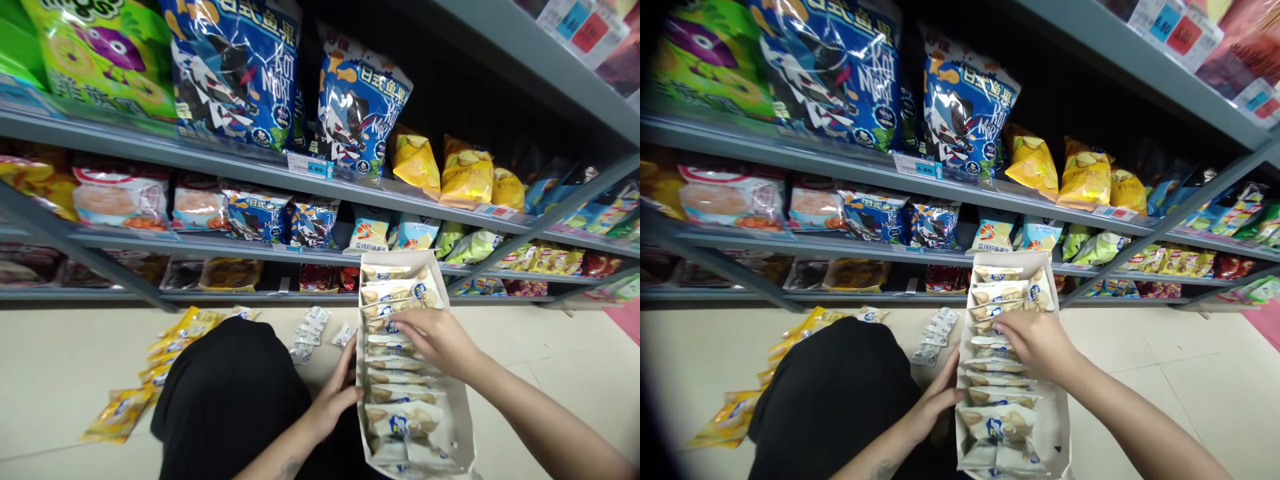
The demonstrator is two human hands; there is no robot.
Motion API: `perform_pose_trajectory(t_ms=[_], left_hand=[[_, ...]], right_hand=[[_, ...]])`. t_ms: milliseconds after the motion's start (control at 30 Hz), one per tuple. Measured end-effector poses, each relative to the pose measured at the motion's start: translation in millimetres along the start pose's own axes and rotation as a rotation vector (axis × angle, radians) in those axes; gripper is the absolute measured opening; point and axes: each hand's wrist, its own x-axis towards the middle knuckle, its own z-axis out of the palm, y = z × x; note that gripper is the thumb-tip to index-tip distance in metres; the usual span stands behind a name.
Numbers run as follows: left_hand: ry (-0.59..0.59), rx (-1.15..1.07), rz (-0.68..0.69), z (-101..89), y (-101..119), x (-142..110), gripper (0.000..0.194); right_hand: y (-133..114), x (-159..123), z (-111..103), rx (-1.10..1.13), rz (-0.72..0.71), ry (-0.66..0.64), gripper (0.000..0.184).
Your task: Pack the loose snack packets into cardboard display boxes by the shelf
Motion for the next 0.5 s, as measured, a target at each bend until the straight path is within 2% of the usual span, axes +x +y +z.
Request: perform_pose_trajectory(t_ms=[33, 67, 167, 233, 300, 400, 500], left_hand=[[-0.012, 0.001, 0.020, -0.2, 0, 0, 0.105], [-0.024, 0.000, 0.040, -0.5, -1, 0, 0.104], [-0.026, -0.006, 0.052, -1.6, -2, 0, 0.101], [0.006, -0.011, 0.033, -1.7, -3, 1, 0.101], [0.037, -0.024, 0.030, -0.7, -4, 1, 0.101], [0.050, -0.068, 0.044, 1.8, -4, 0, 0.099], [0.070, -0.122, 0.042, 3.1, -4, -1, 0.096]], right_hand=[[-4, -4, -6, 0.034, -0.016, 0.057, 0.024], [-7, -8, -10, 0.059, -0.027, 0.060, 0.024], [-11, -15, -9, 0.074, -0.056, -0.153, 0.026], [-11, -18, -1, 0.082, -0.068, -0.213, 0.022], [-13, -24, 5, 0.119, -0.032, -0.087, 0.025], [-21, -44, 1, 0.240, 0.182, 0.160, 0.041], [-21, -80, 3, 0.495, 0.399, 0.218, 0.063]])
